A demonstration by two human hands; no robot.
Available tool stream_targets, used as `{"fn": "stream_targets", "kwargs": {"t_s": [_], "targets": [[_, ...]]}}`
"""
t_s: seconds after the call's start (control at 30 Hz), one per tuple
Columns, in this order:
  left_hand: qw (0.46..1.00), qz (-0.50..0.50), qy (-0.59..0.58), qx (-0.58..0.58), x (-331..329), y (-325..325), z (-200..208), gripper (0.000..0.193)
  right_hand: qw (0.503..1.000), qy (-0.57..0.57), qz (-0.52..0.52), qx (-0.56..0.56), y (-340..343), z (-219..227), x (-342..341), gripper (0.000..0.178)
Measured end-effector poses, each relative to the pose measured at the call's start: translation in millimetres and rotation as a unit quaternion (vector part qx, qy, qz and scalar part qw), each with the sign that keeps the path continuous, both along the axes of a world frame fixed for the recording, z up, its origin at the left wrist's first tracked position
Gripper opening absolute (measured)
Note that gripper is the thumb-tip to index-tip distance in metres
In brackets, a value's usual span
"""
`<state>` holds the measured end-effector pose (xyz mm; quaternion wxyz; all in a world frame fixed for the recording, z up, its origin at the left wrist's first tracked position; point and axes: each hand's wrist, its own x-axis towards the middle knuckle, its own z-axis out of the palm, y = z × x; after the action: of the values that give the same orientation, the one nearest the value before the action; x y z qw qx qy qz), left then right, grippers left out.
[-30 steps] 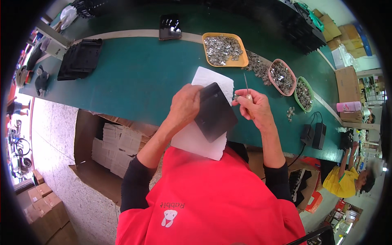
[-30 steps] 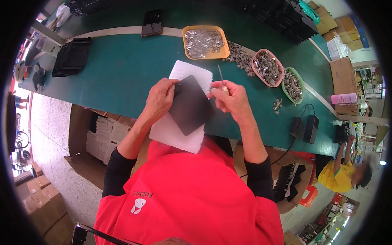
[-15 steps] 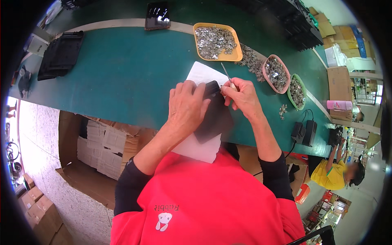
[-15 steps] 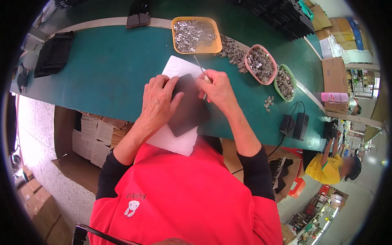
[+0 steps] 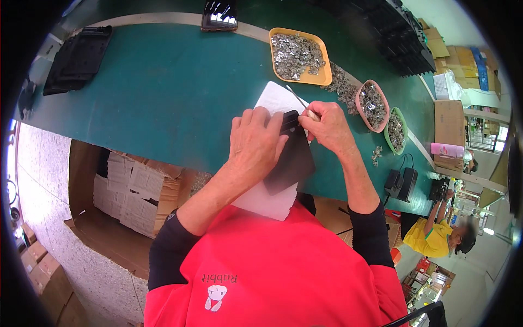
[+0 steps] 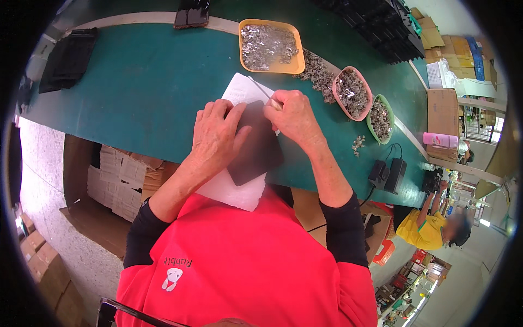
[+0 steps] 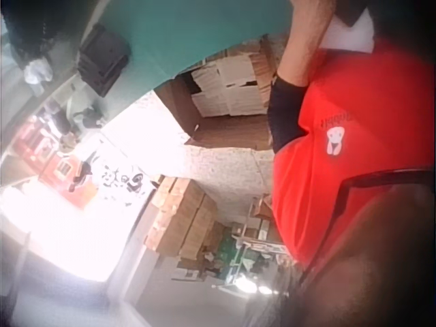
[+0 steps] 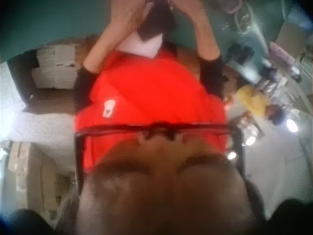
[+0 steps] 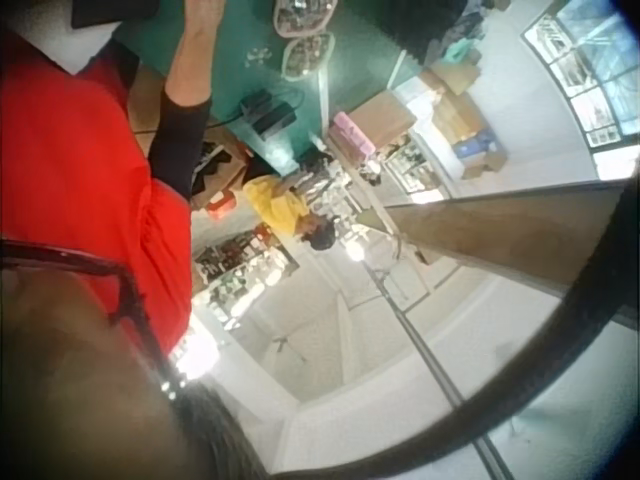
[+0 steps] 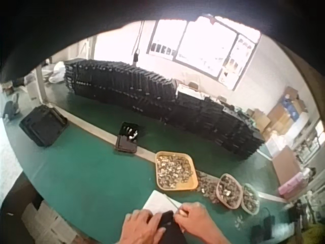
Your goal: The person uses a small tool to press components into slots on a black rectangular device. They repeatedly pick up the device, insert the tool into specific holes, and place the device back on the table. The person handles multiple similar devices throughout the clip.
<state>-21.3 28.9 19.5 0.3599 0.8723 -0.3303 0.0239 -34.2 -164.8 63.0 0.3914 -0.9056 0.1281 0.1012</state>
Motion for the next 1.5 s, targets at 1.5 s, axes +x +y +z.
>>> {"fn": "stream_targets", "kwargs": {"t_s": [1.5], "targets": [[1.0,0.001,-0.004,-0.022,1,1,-3,0.042,0.988,0.086,-0.033,0.122,-12,-7,9,0.019]]}}
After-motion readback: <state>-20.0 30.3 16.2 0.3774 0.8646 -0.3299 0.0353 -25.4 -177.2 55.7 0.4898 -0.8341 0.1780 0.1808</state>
